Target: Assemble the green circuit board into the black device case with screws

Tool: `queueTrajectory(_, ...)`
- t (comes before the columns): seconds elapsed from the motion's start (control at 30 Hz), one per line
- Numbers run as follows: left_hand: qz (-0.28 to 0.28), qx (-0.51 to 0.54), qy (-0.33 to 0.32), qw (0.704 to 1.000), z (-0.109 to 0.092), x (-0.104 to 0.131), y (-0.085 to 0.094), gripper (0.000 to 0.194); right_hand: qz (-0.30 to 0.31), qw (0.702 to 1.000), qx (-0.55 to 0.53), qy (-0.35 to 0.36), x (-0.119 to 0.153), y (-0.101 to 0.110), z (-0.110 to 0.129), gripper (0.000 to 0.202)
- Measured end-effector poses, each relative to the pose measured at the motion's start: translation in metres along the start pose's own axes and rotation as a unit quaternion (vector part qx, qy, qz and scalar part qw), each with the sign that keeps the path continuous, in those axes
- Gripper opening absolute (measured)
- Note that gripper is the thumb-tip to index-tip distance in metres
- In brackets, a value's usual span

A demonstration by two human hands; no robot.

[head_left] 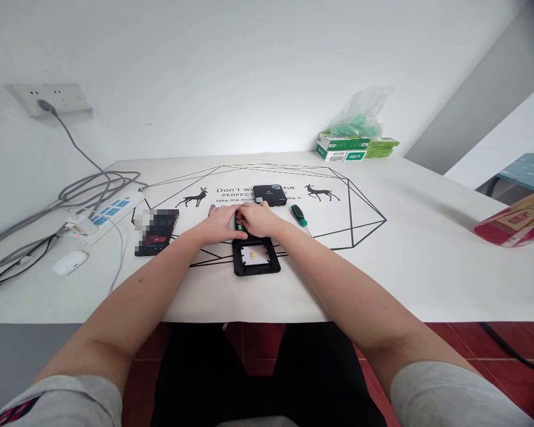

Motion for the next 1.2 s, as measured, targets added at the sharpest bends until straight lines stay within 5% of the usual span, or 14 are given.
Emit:
queueTrajectory(0.47,-0.003,-0.032,-0.024,0.999,-0.005,0.003,0.003,0.05,0.014,0.998,-0.052,0.045,0.004,0.011,-0.011,0.018)
queueTrajectory(0.67,-0.024,-0.024,-0.02,0.999,-0.005,0.004,0.004,0.054,0.01,0.99,-0.107,0.089,0.018,0.017,-0.021,0.024)
queueTrajectory(0.77,-0.044,-0.022,-0.018,0.999,-0.005,0.004,0.005,0.056,-0.066,0.991,-0.111,-0.015,0.031,0.03,-0.036,0.03)
queueTrajectory(0.9,-0.069,-0.008,0.01,0.998,-0.005,0.007,0.008,0.057,-0.116,0.928,-0.275,-0.224,0.049,0.034,-0.059,0.034)
queueTrajectory(1.2,-0.082,-0.023,0.013,0.996,-0.011,0.009,0.01,0.054,-0.107,0.787,-0.554,-0.251,0.044,0.013,-0.056,0.023)
Point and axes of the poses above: each hand's wrist, its own x-axis away from the middle knuckle, its own y-axis out of the back of the hand, z = x × y, the point moved 4 cm from there along -x, towards the middle knuckle, and after that the axes turned 9 degrees about z, right-handed, at the moved point
